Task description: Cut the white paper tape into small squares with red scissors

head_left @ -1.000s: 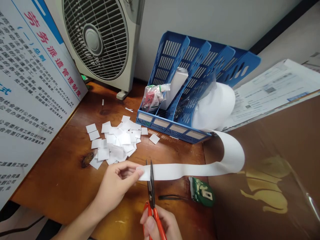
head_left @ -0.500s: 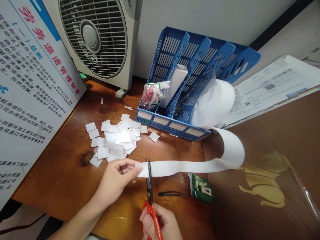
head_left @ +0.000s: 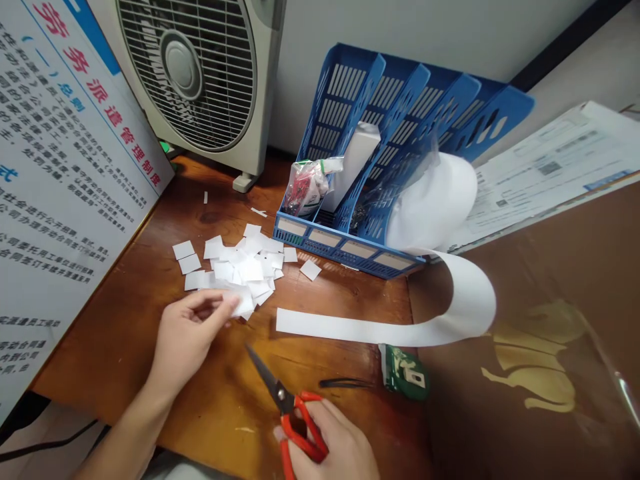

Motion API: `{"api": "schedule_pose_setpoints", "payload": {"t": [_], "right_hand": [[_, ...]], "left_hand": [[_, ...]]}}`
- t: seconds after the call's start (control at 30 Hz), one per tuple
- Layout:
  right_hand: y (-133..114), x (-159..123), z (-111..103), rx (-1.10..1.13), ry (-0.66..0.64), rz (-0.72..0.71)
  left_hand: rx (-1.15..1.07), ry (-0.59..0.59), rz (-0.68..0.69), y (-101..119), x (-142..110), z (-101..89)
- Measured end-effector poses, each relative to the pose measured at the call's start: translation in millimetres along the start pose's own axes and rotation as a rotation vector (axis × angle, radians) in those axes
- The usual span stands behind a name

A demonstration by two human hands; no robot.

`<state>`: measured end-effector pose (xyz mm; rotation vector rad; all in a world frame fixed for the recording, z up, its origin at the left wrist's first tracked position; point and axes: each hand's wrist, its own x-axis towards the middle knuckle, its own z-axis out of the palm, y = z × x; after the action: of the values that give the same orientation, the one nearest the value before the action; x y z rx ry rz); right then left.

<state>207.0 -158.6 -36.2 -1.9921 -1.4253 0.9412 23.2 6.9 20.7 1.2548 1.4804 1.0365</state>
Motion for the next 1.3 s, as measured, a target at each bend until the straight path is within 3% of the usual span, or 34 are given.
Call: {"api": "schedule_pose_setpoints", "payload": {"t": [0.1,0.23,0.37,0.5,0.57,0.67,0.77,0.83,1.1,1.3], "right_hand": [[3,0,-7,-0.224,-0.045,-0.213],[-16,17,-24,-0.294,-0.066,-0.379],[-28,64,-44,-0.362,0.192,-0.445],[-16,108,-51,-0.372,0.186,-0.449],[-9,118,-50,-0.351,0.144,-0.456],[-5,119,-47,-0.282,0.102,-0.457],[-10,114,-48,-0.195,0.093,-0.458],[-14,111,-51,-0.144,0.096,-0.473],[-23,100,-69,0.054,0.119,-0.489],[-21,100,-71,0.139,0.107,-0.443]], "left_hand": [[0.102,0.006,0.123,1,10,-7.3],[0.233,-0.018,0.29,-5,18,-2.5],[0.38,0.032,0.488,-7,27,1.7],[0.477,0.153,0.695,0,35,0.2],[0.46,0.163,0.73,5,33,-0.6],[0.352,0.012,0.623,9,20,2.9],[0.229,-0.253,0.414,8,1,13.3],[0.163,-0.356,0.279,3,-10,22.0],[-0.054,-0.38,-0.041,-12,-12,44.9],[-0.264,-0.368,-0.227,-12,-13,53.6]]}}
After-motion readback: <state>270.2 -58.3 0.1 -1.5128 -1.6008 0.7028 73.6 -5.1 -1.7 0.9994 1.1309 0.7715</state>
